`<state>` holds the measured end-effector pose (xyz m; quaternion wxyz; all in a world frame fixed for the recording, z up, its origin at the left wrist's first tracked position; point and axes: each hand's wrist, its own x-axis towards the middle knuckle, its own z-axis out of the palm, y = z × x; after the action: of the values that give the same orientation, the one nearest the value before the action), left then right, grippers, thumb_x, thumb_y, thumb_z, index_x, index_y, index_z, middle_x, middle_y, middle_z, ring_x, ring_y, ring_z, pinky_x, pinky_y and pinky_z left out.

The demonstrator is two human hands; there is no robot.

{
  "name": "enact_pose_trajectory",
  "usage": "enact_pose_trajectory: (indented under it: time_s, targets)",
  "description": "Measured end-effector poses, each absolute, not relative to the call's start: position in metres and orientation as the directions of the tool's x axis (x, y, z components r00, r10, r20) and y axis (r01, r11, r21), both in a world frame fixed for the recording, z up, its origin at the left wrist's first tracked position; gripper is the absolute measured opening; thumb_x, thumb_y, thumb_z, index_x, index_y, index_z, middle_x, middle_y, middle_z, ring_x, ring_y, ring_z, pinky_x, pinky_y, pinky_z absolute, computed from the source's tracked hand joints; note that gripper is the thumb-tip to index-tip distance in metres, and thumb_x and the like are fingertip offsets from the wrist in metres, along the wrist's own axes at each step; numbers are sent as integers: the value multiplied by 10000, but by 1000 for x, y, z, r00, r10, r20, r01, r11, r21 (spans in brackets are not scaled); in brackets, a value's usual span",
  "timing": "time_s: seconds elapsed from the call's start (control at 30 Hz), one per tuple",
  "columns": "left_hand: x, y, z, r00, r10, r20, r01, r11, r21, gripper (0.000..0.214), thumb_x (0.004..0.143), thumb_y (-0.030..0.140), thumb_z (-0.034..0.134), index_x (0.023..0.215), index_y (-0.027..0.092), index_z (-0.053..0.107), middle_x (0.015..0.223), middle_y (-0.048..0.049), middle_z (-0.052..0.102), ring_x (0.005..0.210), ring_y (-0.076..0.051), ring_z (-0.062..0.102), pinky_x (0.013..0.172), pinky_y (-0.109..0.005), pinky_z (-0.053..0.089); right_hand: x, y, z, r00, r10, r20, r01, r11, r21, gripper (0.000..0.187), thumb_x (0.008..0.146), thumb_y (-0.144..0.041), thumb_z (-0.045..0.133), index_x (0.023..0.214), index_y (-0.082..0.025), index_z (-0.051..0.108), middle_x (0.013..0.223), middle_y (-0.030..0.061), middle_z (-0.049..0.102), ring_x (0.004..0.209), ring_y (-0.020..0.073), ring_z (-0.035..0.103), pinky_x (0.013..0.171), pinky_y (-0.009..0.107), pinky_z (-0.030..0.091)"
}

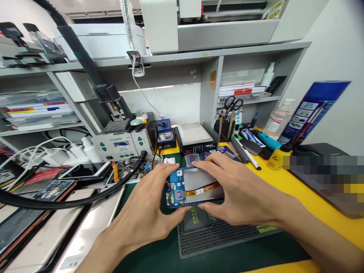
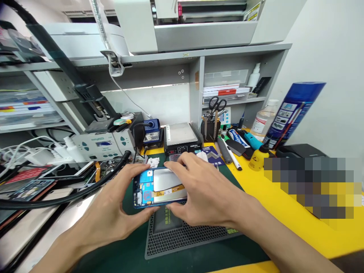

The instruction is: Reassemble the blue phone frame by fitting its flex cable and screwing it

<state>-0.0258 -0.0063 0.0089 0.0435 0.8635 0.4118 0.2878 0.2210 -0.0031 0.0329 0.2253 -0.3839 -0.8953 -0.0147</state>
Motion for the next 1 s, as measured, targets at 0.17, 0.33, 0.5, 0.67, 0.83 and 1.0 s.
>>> enact_pose_trajectory:
  time_s: [0.17, 0.33, 0.5, 0.67, 0.83, 1.0]
  targets:
    - [-27, -2, 5, 507, 740, 442, 699, -653, 291, 614, 839, 352, 675, 1377, 291, 386, 1224, -75, 557, 1087, -278, 619, 858, -413, 565, 228, 0, 43, -602, 710, 365, 650, 702, -293, 738, 762, -361, 780, 1419, -167, 504, 1190, 123, 588, 1061, 280, 589, 900, 411, 528]
    - [-33, 6, 1, 477, 738, 477, 708, -644, 289, 607, 836, 478, 659, 1347, 274, 402, 1197, -100, 580, 1016, -316, 661, 758, -418, 588, 258, 26, 56, -241, 870, 431, 817, 421, -393, 430, 953, -362, 592, 1319, -140, 551, 1195, 117, 612, 1060, 229, 600, 933, 393, 491]
    - [-31, 4, 1, 464, 782, 415, 728, -604, 325, 533, 836, 494, 630, 1284, 284, 431, 1075, -92, 662, 814, -294, 710, 601, -381, 582, 298, 48, 54, -49, 995, 88, 916, 80, -394, 252, 1005, -380, 581, 979, -144, 667, 897, 29, 685, 744, 159, 663, 690, 327, 568]
    - [-32, 4, -3, 430, 840, 330, 745, -537, 396, 623, 834, 512, 604, 1363, 277, 375, 971, -96, 724, 738, -309, 714, 545, -381, 567, 305, 53, 42, 27, 946, -322, 924, -146, -353, 247, 996, -360, 615, 1083, -134, 659, 962, 43, 701, 736, 150, 685, 646, 303, 593]
    - [-32, 5, -2, 469, 847, 251, 701, -529, 478, 667, 867, 464, 564, 1442, 271, 286, 897, -82, 751, 660, -283, 718, 464, -321, 512, 292, 54, 29, 96, 882, -461, 919, -257, -300, 254, 985, -321, 635, 1156, -133, 642, 1075, 73, 691, 853, 186, 698, 732, 355, 604]
    - [-28, 0, 0, 417, 871, 260, 672, -488, 557, 679, 865, 450, 552, 1467, 284, 285, 956, -84, 756, 700, -278, 724, 491, -310, 500, 293, 55, 27, 86, 890, -447, 893, -267, -362, 265, 983, -318, 638, 1179, -140, 638, 1127, 85, 683, 907, 203, 695, 774, 380, 601]
